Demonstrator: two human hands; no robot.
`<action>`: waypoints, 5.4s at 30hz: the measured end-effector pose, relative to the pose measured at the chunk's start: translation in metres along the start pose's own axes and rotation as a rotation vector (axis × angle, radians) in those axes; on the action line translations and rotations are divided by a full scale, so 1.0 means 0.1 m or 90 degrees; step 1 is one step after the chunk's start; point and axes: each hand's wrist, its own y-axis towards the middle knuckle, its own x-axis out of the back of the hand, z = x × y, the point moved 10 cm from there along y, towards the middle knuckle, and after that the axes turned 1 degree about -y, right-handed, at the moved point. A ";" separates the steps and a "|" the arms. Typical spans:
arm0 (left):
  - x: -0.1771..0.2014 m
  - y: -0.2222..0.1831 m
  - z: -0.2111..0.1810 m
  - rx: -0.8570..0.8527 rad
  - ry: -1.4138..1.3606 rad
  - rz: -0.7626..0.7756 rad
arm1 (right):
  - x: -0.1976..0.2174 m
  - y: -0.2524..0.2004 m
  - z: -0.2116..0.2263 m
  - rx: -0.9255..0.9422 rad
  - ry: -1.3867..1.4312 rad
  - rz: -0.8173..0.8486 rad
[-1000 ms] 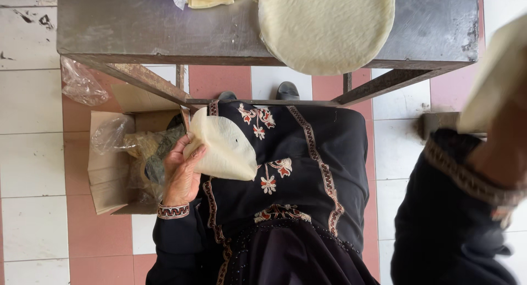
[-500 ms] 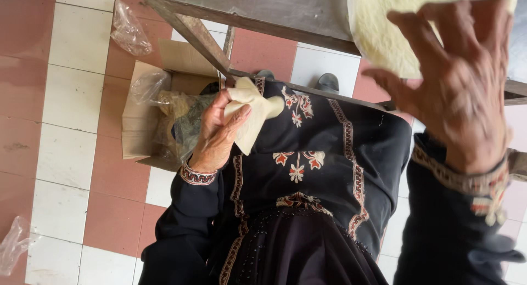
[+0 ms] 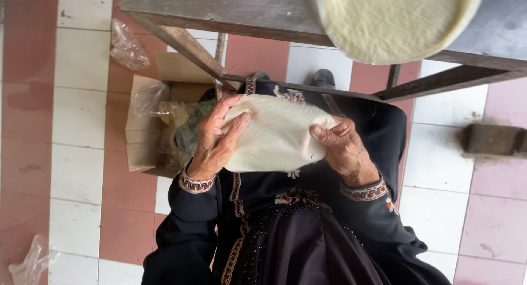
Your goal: The person separates individual layers of flatbread and folds them into triangular shapes while sitting on a chair.
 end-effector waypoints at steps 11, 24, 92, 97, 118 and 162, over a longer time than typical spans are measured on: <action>-0.57 0.03 0.15 0.050 -0.147 0.079 | 0.42 -0.58 0.92 0.139 -0.172 -0.173; -1.35 0.88 0.08 0.062 -0.361 0.036 | -1.27 -0.14 3.21 0.666 -1.493 -0.201; 0.23 -0.96 1.98 0.478 -0.554 -0.168 | -0.04 0.53 -0.83 -0.225 -0.287 -0.003; 0.15 -0.86 1.73 0.403 -0.497 -0.084 | -0.02 0.44 -0.94 -0.293 -0.068 -0.038; -0.55 -0.30 0.35 0.130 0.316 -0.374 | -1.88 -0.14 0.87 0.570 -1.015 0.165; -0.92 0.33 0.25 0.014 0.239 -0.339 | -1.53 -0.25 0.75 0.358 -0.809 0.056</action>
